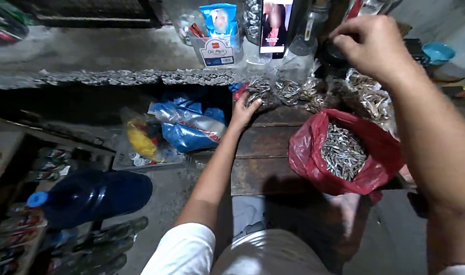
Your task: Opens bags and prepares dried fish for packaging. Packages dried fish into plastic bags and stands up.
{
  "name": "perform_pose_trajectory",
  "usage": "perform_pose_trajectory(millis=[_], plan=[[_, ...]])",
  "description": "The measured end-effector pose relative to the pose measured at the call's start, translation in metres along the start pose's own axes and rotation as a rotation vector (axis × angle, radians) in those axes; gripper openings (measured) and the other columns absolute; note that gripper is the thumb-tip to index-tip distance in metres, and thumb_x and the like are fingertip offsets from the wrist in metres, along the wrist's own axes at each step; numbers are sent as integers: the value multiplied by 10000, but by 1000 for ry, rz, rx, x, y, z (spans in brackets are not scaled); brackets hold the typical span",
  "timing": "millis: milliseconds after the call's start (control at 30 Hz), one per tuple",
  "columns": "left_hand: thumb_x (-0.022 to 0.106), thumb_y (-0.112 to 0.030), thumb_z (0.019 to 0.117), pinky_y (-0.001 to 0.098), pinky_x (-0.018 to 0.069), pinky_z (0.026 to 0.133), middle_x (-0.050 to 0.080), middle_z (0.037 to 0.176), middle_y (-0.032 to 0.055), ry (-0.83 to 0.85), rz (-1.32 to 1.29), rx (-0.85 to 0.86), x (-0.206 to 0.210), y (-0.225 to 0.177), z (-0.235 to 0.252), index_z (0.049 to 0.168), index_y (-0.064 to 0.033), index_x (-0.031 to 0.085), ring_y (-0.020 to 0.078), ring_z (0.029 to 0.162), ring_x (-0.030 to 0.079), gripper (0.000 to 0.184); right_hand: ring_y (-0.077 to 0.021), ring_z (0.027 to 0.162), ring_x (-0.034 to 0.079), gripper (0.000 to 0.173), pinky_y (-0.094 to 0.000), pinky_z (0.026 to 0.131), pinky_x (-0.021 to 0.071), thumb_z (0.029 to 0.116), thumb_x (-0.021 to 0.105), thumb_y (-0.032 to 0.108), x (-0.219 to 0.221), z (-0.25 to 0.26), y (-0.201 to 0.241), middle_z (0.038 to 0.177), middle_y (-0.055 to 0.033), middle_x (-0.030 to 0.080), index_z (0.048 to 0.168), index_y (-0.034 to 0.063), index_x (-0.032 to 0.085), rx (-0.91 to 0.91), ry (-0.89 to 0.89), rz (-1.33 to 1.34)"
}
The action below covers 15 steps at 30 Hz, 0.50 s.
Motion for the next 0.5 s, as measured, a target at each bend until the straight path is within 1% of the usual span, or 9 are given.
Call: perform_pose_trajectory(millis=[67,100,167,233,300,333,367,433,500], plan=[[609,-145,1003,282,504,1029,611,1312,194,5,20,3,-1,-1,0,1381,99,501,110,1157,623,462,-442,1068,666,309,-624,969,481,1067,489,143,-3,-36,1,1158,-297,677,1212,-61,671,-49,68,-5],[595,-159,1010,279,503,1027,612,1311,193,9,28,11,-2,-1,-1,1379,99,505,106,1154,623,459,-445,1028,672,272,-643,943,488,1058,526,118,-2,-56,2,1122,-289,686,1190,-64,680,-40,148,-10],[583,-170,1016,278,504,1024,619,1302,184,30,30,12,-1,-2,-1,1373,96,513,97,1141,627,451,-429,982,689,201,-672,891,505,1010,635,109,8,-96,-3,1057,-244,713,1138,-22,717,17,334,-61],[612,-142,996,282,512,1014,628,1278,177,64,17,15,0,-2,-1,1364,99,505,95,1126,632,453,-427,1043,679,283,-684,901,504,952,742,196,27,-132,-13,1113,-222,709,1180,30,731,115,511,-155],[651,-70,951,282,499,1036,614,1314,191,115,38,21,2,-3,-3,1405,103,465,108,1167,622,520,-466,1139,624,443,-701,926,469,912,793,278,43,-156,-20,1233,-245,652,1282,56,691,193,617,-244],[658,-42,937,283,489,1047,599,1338,204,140,77,22,4,-5,-4,1420,105,452,119,1190,611,546,-476,1191,596,480,-700,955,453,913,791,296,47,-163,-22,1289,-250,627,1317,66,671,210,635,-271],[666,-27,926,275,490,1038,603,1332,204,155,123,32,5,-7,-5,1415,102,464,115,1182,613,545,-484,1201,592,468,-701,959,454,922,780,294,48,-166,-24,1299,-255,625,1316,66,670,197,613,-271],[677,-30,918,265,490,1030,612,1322,200,181,179,47,7,-9,-6,1406,96,485,104,1171,617,538,-486,1125,638,368,-706,903,484,956,741,248,41,-164,-22,1223,-260,662,1251,33,700,118,480,-220],[678,-33,918,268,481,1040,605,1338,214,198,203,46,7,-10,-9,1418,100,478,113,1186,612,555,-473,1069,673,252,-692,874,509,987,669,150,29,-151,-13,1163,-261,689,1180,-4,718,-28,301,-143]])
Point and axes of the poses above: each hand's wrist, its own z-axis towards the middle knuckle, its own x-axis out of the palm, y = z × x, the point moved 4 cm from there along z, towards the middle knuckle
